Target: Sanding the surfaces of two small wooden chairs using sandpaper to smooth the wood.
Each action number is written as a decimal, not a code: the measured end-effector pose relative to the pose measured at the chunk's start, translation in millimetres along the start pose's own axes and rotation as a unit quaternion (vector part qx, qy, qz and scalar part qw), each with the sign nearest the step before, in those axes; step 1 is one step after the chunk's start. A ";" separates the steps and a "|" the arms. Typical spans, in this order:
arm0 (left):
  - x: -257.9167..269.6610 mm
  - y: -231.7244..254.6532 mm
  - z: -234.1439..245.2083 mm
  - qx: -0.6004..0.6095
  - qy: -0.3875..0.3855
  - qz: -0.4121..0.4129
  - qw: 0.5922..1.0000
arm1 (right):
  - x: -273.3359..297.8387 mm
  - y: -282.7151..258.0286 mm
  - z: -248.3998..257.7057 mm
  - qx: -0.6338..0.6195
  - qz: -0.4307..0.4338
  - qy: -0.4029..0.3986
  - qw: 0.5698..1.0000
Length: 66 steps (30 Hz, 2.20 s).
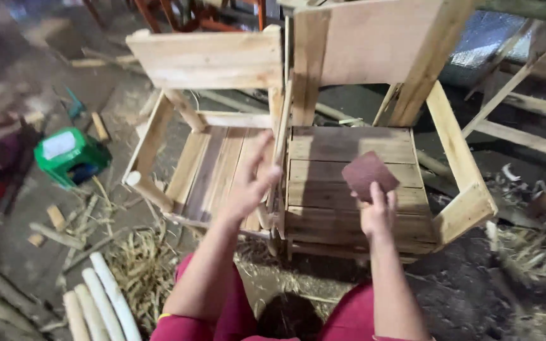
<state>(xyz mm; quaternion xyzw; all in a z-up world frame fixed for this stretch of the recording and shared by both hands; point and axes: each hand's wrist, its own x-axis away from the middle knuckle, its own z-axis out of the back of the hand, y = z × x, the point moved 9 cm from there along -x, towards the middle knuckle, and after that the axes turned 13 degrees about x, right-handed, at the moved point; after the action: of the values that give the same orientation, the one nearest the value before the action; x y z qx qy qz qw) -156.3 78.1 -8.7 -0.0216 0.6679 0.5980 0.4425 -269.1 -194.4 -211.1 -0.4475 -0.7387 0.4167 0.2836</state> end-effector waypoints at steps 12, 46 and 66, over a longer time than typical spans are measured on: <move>37.8 -6.4 -15.0 0.049 -0.038 -0.148 0.987 | -58.8 -13.8 -232.0 0.493 0.333 -0.142 0.791; 66.7 -36.5 30.1 0.034 0.200 -0.135 0.970 | 116.7 -111.5 -221.1 0.489 0.567 -0.368 0.552; 106.5 -82.0 -1.6 -0.087 0.309 -0.162 0.933 | 187.3 -41.1 -279.3 0.782 0.303 -0.501 -0.212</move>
<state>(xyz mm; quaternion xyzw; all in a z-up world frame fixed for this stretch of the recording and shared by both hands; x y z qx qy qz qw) -176.2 106.8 -138.5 -0.3514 0.7041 0.5383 0.3017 -147.5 64.4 -29.4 -0.3015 -0.4758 -0.8001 0.2063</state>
